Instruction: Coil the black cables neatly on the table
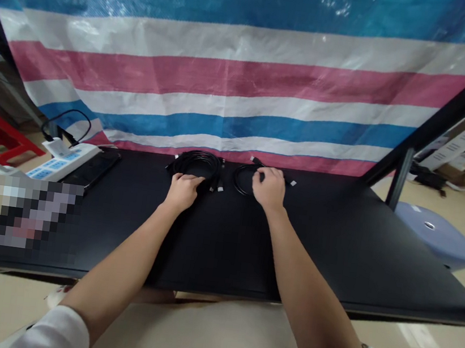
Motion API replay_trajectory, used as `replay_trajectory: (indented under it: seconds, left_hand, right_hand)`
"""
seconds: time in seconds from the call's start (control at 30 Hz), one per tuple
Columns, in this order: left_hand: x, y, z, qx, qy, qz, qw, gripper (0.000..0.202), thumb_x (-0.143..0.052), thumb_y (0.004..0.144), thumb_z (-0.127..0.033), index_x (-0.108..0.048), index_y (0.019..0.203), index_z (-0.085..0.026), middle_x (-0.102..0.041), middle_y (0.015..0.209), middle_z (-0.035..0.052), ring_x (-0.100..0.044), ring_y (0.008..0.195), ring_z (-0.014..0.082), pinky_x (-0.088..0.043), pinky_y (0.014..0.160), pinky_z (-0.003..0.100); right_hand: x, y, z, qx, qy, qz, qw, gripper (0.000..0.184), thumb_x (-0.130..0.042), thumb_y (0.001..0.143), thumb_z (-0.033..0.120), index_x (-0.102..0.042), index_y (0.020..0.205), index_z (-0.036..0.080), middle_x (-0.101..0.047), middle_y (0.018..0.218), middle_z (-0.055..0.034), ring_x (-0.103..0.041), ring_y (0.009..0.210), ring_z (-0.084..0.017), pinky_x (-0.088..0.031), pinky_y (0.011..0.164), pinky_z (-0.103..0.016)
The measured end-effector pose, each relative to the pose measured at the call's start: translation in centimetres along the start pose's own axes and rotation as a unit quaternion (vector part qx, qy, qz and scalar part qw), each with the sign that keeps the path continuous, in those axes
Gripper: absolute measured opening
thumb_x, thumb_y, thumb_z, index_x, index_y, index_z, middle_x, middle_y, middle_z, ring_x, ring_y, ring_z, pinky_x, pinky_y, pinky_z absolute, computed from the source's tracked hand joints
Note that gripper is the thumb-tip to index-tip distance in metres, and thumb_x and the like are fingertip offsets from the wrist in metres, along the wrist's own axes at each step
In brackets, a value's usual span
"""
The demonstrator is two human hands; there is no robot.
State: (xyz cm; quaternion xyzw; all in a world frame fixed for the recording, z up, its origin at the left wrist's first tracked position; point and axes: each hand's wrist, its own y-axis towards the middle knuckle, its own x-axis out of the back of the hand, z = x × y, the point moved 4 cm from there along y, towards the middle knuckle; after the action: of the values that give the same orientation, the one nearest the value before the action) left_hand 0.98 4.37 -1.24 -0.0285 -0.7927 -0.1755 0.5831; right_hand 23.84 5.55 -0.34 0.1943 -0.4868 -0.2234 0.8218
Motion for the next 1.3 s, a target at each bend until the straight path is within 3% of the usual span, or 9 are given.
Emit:
replay_trajectory:
  seconds: [0.1, 0.2, 0.3, 0.5, 0.7, 0.83, 0.93, 1.1, 1.3]
  left_hand:
    - [0.1, -0.1, -0.5, -0.01, 0.003, 0.006, 1.0, 0.037, -0.042, 0.083, -0.01, -0.069, 0.106, -0.02, -0.072, 0.106, 0.0093, -0.064, 0.101, 0.0228, -0.04, 0.095, 0.041]
    - [0.2, -0.2, -0.8, -0.018, 0.002, -0.003, 1.0, 0.03, -0.045, 0.086, -0.019, -0.069, 0.104, -0.018, -0.071, 0.109, 0.0106, -0.064, 0.103, 0.0241, -0.041, 0.095, 0.041]
    - [0.2, -0.2, -0.8, -0.025, -0.003, -0.024, 0.999, 0.037, -0.041, 0.09, -0.02, -0.063, 0.118, -0.017, -0.07, 0.113, 0.0119, -0.064, 0.105, 0.0229, -0.043, 0.094, 0.04]
    - [-0.8, 0.0, -0.7, -0.055, 0.034, 0.006, 0.998, 0.046, -0.038, 0.087, -0.01, -0.059, 0.127, -0.02, -0.066, 0.122, 0.0123, -0.063, 0.108, 0.0224, -0.045, 0.094, 0.039]
    - [-1.3, 0.4, -0.4, -0.102, 0.044, -0.024, 0.994, 0.043, -0.04, 0.087, -0.013, -0.063, 0.122, -0.024, -0.068, 0.117, 0.0099, -0.065, 0.102, 0.0219, -0.05, 0.089, 0.038]
    - [-1.2, 0.6, -0.1, -0.11, 0.025, -0.055, 0.992, 0.039, -0.043, 0.086, -0.013, -0.067, 0.116, -0.022, -0.072, 0.107, 0.0089, -0.068, 0.093, 0.0201, -0.053, 0.084, 0.035]
    - [-1.0, 0.5, -0.3, -0.107, 0.02, -0.065, 0.992, 0.038, -0.043, 0.084, -0.012, -0.069, 0.111, -0.021, -0.073, 0.105, 0.0084, -0.068, 0.093, 0.0199, -0.053, 0.084, 0.034]
    - [-0.4, 0.3, -1.0, -0.078, 0.03, -0.064, 0.995, 0.039, -0.043, 0.082, -0.011, -0.07, 0.109, -0.019, -0.073, 0.099, 0.0105, -0.067, 0.092, 0.0226, -0.051, 0.083, 0.037]
    - [-0.2, 0.4, -0.8, -0.018, 0.025, -0.026, 0.999, 0.036, -0.048, 0.084, -0.016, -0.066, 0.115, -0.018, -0.071, 0.101, 0.0117, -0.064, 0.098, 0.0245, -0.046, 0.09, 0.039]
  right_hand:
    - [1.4, -0.6, -2.9, -0.136, -0.027, 0.009, 0.99, 0.02, -0.052, 0.074, 0.023, -0.068, 0.085, 0.018, -0.068, 0.09, -0.0114, -0.06, 0.093, -0.028, -0.045, 0.088, -0.044]
    - [2.2, -1.0, -4.4, -0.27, -0.054, 0.052, 0.96, 0.02, -0.061, 0.071, 0.03, -0.069, 0.086, 0.019, -0.068, 0.089, -0.0123, -0.062, 0.091, -0.029, -0.049, 0.08, -0.042]
    - [2.5, -1.1, -4.1, -0.319, -0.08, 0.105, 0.939, 0.025, -0.068, 0.069, 0.037, -0.07, 0.086, 0.019, -0.067, 0.093, -0.0148, -0.063, 0.094, -0.032, -0.051, 0.076, -0.042]
    - [2.6, -1.3, -2.4, -0.324, -0.093, 0.183, 0.923, 0.034, -0.061, 0.078, 0.029, -0.069, 0.105, 0.012, -0.065, 0.108, -0.0193, -0.062, 0.103, -0.032, -0.05, 0.085, -0.04]
    - [2.5, -1.4, -2.8, -0.337, -0.09, 0.167, 0.922, 0.035, -0.054, 0.082, 0.031, -0.068, 0.106, 0.01, -0.064, 0.107, -0.0205, -0.062, 0.1, -0.03, -0.05, 0.082, -0.039]
    - [1.8, -1.2, -2.8, -0.276, -0.12, 0.155, 0.941, 0.036, -0.053, 0.081, 0.027, -0.065, 0.111, 0.01, -0.056, 0.121, -0.0219, -0.055, 0.111, -0.032, -0.046, 0.089, -0.042]
    - [0.8, -1.1, -3.7, -0.263, -0.125, 0.13, 0.948, 0.038, -0.056, 0.076, 0.024, -0.064, 0.109, 0.007, -0.055, 0.12, -0.0241, -0.051, 0.113, -0.035, -0.042, 0.092, -0.047]
    - [-0.7, -1.0, -6.1, -0.253, -0.076, 0.027, 0.964, 0.036, -0.062, 0.066, 0.027, -0.066, 0.098, 0.009, -0.057, 0.107, -0.0253, -0.05, 0.103, -0.039, -0.04, 0.087, -0.055]
    - [-1.3, -1.3, -6.9, -0.231, -0.066, -0.003, 0.971, 0.025, -0.054, 0.074, 0.032, -0.068, 0.082, 0.013, -0.055, 0.103, -0.0238, -0.046, 0.107, -0.041, -0.039, 0.085, -0.059]
